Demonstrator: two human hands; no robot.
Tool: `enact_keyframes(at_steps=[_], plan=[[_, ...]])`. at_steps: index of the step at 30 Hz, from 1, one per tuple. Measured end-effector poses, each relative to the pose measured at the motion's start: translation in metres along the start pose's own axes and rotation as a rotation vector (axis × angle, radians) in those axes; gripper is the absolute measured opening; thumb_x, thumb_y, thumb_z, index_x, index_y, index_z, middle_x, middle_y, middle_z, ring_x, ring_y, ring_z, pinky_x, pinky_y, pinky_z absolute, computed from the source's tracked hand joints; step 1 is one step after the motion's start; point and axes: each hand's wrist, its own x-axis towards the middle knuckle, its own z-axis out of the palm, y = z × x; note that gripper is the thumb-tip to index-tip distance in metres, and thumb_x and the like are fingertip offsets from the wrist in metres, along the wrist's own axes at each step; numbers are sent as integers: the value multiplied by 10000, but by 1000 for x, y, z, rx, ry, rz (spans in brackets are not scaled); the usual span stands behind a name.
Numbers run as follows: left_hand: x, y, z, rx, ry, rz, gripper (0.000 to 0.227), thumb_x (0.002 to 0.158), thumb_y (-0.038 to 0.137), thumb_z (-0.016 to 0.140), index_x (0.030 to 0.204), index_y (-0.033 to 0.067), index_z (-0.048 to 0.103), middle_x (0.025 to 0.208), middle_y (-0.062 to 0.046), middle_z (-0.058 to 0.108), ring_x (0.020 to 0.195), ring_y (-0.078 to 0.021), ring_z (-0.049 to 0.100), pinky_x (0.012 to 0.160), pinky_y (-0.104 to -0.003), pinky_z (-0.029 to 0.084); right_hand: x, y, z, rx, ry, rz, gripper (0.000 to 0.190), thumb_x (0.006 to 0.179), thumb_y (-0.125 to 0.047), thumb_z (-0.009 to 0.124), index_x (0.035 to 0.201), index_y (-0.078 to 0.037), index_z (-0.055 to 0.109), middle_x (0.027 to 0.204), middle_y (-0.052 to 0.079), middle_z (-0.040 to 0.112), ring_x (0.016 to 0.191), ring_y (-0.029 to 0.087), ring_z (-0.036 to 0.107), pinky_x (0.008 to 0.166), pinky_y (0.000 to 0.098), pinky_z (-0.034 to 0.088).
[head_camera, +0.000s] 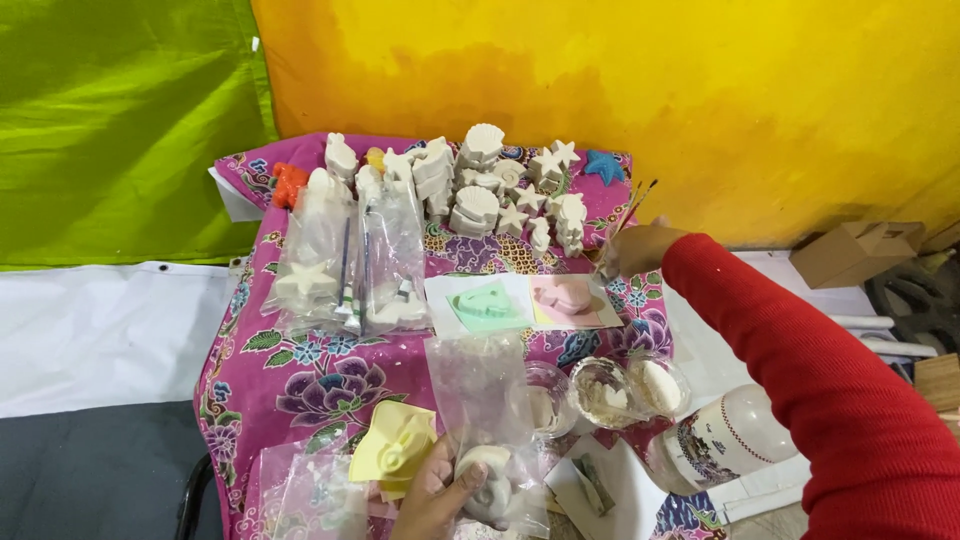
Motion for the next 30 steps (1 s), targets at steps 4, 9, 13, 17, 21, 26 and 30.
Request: enact_keyframes(at_steps=[4, 9, 13, 17, 21, 26, 30], plan=[[4, -6, -4, -46, -22, -4, 847, 808, 68, 707, 1571, 180, 357, 1385, -310, 644, 1001, -555, 724, 549, -576, 650, 17, 10, 15, -1, 45, 24, 345, 996, -386, 508, 1179, -265, 775, 1166, -98, 735, 1143, 127, 507, 1013, 449, 215], [-4, 0, 4, -1, 1, 10, 683, 830, 30, 700, 1475, 17, 476, 1304, -390, 682, 964, -560, 756, 544, -561, 661, 21, 23, 24, 76, 12, -32, 425, 1013, -439, 459, 1360, -324, 675, 1439, -164, 627, 1337, 118, 433, 1076, 502, 158], [4, -8, -4, 10, 56, 25, 655, 818, 56, 716, 1436, -10, 507, 1166, -341, 693, 925, -557, 752, 512, -580, 627, 11, 14, 15, 36, -24, -79, 327, 945, -251, 574, 1221, -271, 748, 1317, -109, 711, 1208, 139, 550, 1077, 524, 200], [-2, 2, 2, 12, 35, 7, 656, 844, 76, 682, 1469, 31, 487, 1303, -335, 686, 995, -530, 744, 591, -552, 651, 0, 6, 8, 95, 34, -91, 258, 939, -211, 565, 1114, -286, 740, 1416, -179, 642, 1280, 107, 491, 1083, 485, 181], [-1, 0, 4, -5, 20, 1, 676, 841, 69, 685, 1484, 39, 479, 1259, -365, 706, 943, -566, 752, 525, -547, 638, -17, -2, 3, 220, 143, -43, 223, 931, -157, 661, 1016, -266, 836, 1227, -140, 765, 1168, 100, 560, 1064, 417, 236], [-4, 2, 7, 17, 22, 6, 824, 826, 108, 701, 1571, 189, 357, 1386, -271, 641, 962, -536, 765, 510, -512, 654, -17, 1, 9, 327, 129, -57, 280, 1007, -306, 579, 1073, -147, 800, 1074, -5, 765, 896, 152, 610, 982, 415, 421], [-1, -1, 3, 48, 42, 26, 813, 804, 96, 718, 1549, 100, 393, 1337, -265, 678, 951, -456, 760, 542, -535, 655, -20, -1, 7, 349, 80, -50, 357, 1013, -358, 517, 1201, -200, 776, 1405, -42, 668, 1390, 214, 525, 1235, 691, -52]])
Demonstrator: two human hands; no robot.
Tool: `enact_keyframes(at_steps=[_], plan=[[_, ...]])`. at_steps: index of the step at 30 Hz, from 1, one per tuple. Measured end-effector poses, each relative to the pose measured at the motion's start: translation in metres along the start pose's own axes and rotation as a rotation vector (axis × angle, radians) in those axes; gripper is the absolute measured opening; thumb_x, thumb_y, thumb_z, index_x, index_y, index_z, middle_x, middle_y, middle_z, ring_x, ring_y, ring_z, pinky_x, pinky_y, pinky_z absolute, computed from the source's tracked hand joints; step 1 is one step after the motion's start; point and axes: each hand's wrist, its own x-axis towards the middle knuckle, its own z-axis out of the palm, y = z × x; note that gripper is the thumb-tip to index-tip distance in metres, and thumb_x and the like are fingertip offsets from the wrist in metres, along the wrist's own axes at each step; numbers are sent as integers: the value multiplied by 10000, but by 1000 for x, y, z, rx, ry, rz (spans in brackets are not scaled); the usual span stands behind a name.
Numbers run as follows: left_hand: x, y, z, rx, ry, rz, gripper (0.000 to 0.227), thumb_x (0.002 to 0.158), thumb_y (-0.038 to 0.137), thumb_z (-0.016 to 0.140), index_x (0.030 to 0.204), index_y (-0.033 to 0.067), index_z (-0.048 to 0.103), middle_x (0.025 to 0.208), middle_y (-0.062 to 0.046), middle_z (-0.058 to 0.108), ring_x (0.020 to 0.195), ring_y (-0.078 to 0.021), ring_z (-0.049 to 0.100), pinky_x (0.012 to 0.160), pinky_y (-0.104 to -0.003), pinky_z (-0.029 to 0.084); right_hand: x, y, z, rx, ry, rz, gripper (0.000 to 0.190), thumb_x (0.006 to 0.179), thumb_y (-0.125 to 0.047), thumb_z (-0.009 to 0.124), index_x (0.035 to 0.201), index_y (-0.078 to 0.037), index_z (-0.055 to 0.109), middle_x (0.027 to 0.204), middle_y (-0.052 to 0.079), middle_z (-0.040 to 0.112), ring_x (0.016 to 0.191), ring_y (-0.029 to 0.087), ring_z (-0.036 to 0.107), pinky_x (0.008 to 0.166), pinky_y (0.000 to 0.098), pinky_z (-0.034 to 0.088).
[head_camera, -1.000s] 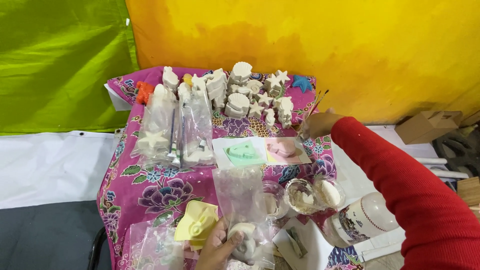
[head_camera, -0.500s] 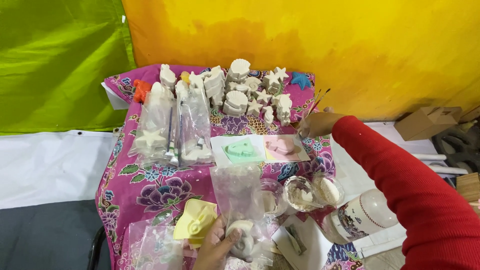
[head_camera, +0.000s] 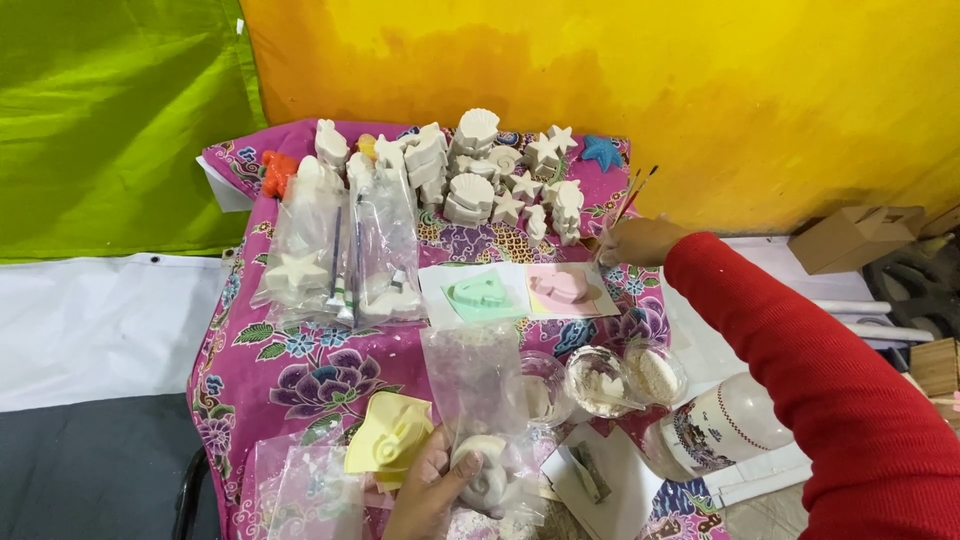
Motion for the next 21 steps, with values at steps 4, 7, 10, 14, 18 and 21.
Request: enact_keyframes(at_steps=[4, 7, 10, 14, 18, 21], plan=[[5, -6, -4, -2, 21, 14, 781, 809, 103, 718, 1533, 76, 427, 1289, -246, 677, 924, -421, 740, 518, -529, 643, 16, 10, 5, -125, -15, -15, 369, 1023, -389, 505, 1275, -253, 738, 1533, -89, 537, 1432, 209, 462, 1235, 663, 47], [6, -5, -4, 36, 22, 51, 751, 800, 127, 729, 1507, 54, 486, 1235, -238, 726, 968, -387, 748, 698, -504, 643, 13, 8, 4, -90, 43, -13, 310, 1001, -363, 577, 1214, -225, 755, 1343, -36, 699, 1229, 206, 622, 1188, 606, 222], [1, 1, 0, -13, -2, -43, 767, 818, 107, 707, 1527, 72, 419, 1276, -335, 699, 949, -490, 756, 534, -536, 645, 7, 6, 2, -36, 104, -12, 214, 938, -369, 687, 1001, -220, 828, 1137, -49, 792, 1103, 164, 674, 1197, 631, 206], [6, -5, -5, -11, 1, -31, 809, 813, 95, 716, 1545, 93, 373, 1311, -298, 684, 986, -482, 754, 551, -540, 651, 23, 15, -2, -34, 318, -1, 219, 980, -281, 669, 1062, -100, 761, 956, 69, 777, 842, 192, 710, 836, 380, 577], [9, -7, -6, 7, 37, -26, 851, 803, 93, 725, 1570, 100, 357, 1304, -247, 676, 1007, -402, 727, 629, -531, 655, 33, 13, -11, 46, 327, 25, 522, 1000, -181, 583, 1457, 32, 445, 1031, 152, 746, 933, 265, 694, 794, 382, 584], [7, -4, -3, -46, 26, -44, 775, 823, 76, 703, 1542, 86, 416, 1308, -312, 681, 1000, -538, 741, 519, -566, 637, 39, 7, -9, 150, 289, 30, 101, 984, -117, 590, 1023, -29, 622, 833, 92, 622, 731, 197, 569, 642, 304, 505]])
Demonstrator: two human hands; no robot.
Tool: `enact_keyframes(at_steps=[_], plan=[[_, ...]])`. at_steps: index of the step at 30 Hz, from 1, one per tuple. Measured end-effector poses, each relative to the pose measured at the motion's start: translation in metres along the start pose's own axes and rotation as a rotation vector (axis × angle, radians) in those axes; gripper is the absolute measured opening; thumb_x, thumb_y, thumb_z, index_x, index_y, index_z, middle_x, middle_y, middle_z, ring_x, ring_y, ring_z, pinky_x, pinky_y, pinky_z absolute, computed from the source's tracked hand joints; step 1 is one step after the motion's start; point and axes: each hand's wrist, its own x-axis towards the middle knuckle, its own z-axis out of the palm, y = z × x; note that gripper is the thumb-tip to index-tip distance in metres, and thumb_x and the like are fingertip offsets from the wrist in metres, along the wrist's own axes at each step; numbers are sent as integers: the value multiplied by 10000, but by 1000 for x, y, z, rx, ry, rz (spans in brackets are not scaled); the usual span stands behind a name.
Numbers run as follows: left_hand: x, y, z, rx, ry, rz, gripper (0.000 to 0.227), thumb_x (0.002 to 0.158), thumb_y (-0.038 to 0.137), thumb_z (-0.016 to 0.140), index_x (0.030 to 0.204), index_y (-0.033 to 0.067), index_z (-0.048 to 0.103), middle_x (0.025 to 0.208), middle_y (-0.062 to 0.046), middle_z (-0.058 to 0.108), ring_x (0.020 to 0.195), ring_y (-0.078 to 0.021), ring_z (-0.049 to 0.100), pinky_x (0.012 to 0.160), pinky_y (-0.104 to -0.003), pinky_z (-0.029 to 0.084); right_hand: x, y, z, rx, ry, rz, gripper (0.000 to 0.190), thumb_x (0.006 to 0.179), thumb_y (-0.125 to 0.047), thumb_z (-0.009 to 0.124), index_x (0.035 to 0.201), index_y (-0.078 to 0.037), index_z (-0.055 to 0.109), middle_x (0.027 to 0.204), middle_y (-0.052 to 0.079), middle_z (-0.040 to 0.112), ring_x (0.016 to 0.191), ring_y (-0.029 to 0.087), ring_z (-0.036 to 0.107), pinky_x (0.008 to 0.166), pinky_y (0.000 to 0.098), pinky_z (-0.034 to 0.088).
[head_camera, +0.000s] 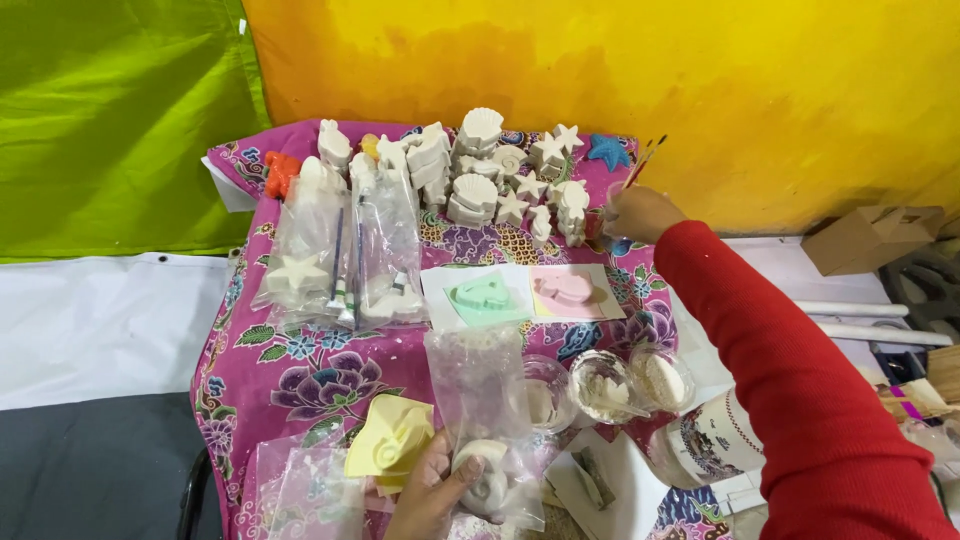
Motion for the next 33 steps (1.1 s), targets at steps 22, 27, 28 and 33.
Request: enact_keyframes(at_steps=[22, 27, 28, 33], plan=[[4, -4, -5, 154, 17, 60, 769, 796, 126, 757, 1508, 65, 472, 1181, -265, 763, 928, -375, 772, 567, -435, 636, 22, 13, -1, -56, -200, -37, 149, 966, -192, 532, 872, -76, 530, 716, 33, 406, 642, 162, 327, 589, 367, 327], [1, -1, -1, 69, 33, 5, 805, 812, 72, 727, 1551, 108, 409, 1252, -277, 714, 961, -435, 746, 556, -543, 644, 34, 24, 0, -155, -147, -105, 345, 1051, -251, 493, 1144, -35, 744, 1132, 108, 722, 957, 249, 665, 882, 376, 517], [1, -1, 0, 67, 33, 6, 805, 812, 72, 727, 1551, 108, 409, 1252, -277, 714, 961, -435, 746, 556, -543, 644, 31, 22, -2, -157, -147, -106, 345, 1051, -251, 493, 1144, -35, 744, 1132, 108, 722, 957, 249, 665, 882, 376, 517], [-2, 1, 3, 88, 32, -21, 767, 816, 112, 724, 1524, 98, 430, 1274, -270, 716, 985, -465, 757, 580, -534, 649, 13, 13, -2, 3, 33, -46, 187, 993, -146, 646, 1051, -45, 793, 1059, 123, 757, 914, 247, 677, 781, 384, 550]])
